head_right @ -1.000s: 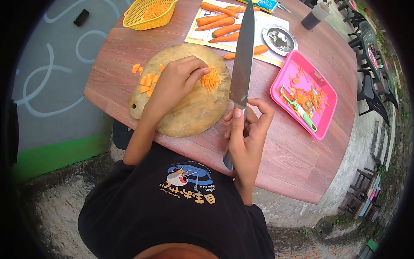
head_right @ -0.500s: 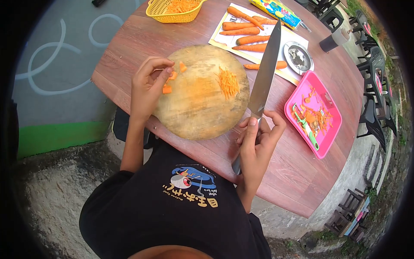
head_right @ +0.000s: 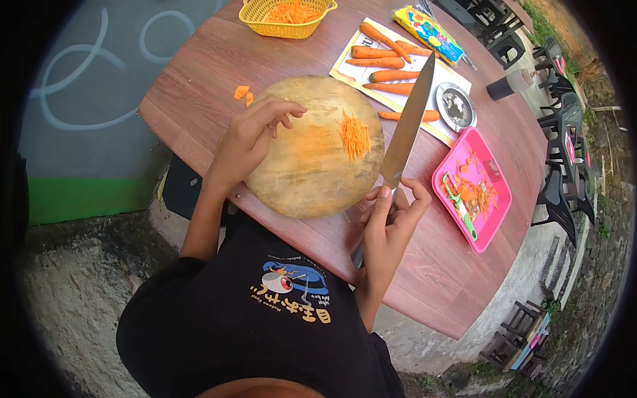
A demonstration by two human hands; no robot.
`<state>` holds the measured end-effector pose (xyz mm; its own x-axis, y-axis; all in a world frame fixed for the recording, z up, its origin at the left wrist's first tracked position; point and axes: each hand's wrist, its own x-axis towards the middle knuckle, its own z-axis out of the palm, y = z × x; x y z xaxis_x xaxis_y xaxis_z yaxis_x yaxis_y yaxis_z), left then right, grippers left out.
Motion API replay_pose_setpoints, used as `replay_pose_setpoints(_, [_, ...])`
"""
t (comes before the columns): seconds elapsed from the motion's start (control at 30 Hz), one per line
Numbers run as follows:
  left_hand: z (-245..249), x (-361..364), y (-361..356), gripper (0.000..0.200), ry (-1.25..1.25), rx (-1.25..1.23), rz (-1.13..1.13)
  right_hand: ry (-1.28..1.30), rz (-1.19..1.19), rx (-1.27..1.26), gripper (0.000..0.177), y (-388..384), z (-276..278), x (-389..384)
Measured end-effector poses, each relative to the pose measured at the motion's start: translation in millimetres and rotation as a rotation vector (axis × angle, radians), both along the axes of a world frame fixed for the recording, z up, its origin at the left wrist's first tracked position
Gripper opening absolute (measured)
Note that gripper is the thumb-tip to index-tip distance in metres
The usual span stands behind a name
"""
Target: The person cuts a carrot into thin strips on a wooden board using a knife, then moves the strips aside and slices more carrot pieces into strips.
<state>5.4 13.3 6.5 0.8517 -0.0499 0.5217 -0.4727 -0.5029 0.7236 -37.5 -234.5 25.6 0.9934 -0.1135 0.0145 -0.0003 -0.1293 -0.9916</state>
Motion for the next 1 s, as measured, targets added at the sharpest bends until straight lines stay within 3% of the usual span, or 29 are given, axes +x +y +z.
replay_pose_setpoints(0.03, [-2, -2, 10, 0.019, 0.004, 0.0, -0.004, -0.004, -0.01, -0.009, 0.029, 0, -1, -1])
replay_pose_setpoints(0.1, [-8, -8, 29, 0.026, -0.041, 0.053, 0.277, 0.006, -0.006, -0.004, 0.029, 3, 0, -2])
replay_pose_setpoints(0.13, [-11, -11, 37, 0.026, -0.04, 0.049, 0.273, 0.006, 0.008, 0.003, 0.029, 4, 1, -2])
replay_pose_setpoints(0.2, [-14, -17, 48, 0.028, 0.066, 0.206, 0.455, 0.01, 0.035, 0.009, 0.029, 5, -1, -3])
replay_pose_setpoints(0.3, [-23, -20, 48, 0.032, 0.261, 0.172, 0.486, 0.017, 0.076, 0.027, 0.029, 8, -3, -4])
replay_pose_setpoints(0.5, [-24, -15, 29, 0.043, 0.226, 0.343, 0.505, 0.029, 0.09, 0.019, 0.029, 9, -2, -5])
replay_pose_setpoints(0.63, [-18, -12, 33, 0.044, 0.248, 0.328, 0.453, 0.024, 0.073, 0.008, 0.029, 9, -2, -5])
replay_pose_setpoints(0.87, [-15, -5, 30, 0.024, 0.124, -0.237, 0.276, -0.003, 0.048, -0.041, 0.03, 2, -10, -1])
replay_pose_setpoints(0.93, [-13, -7, 26, 0.019, 0.205, -0.36, 0.239, 0.013, 0.048, -0.054, 0.03, 1, -11, 0])
replay_pose_setpoints(1.0, [12, -11, 4, 0.018, 0.288, -0.215, 0.153, 0.006, 0.037, -0.01, 0.03, 2, -10, 1])
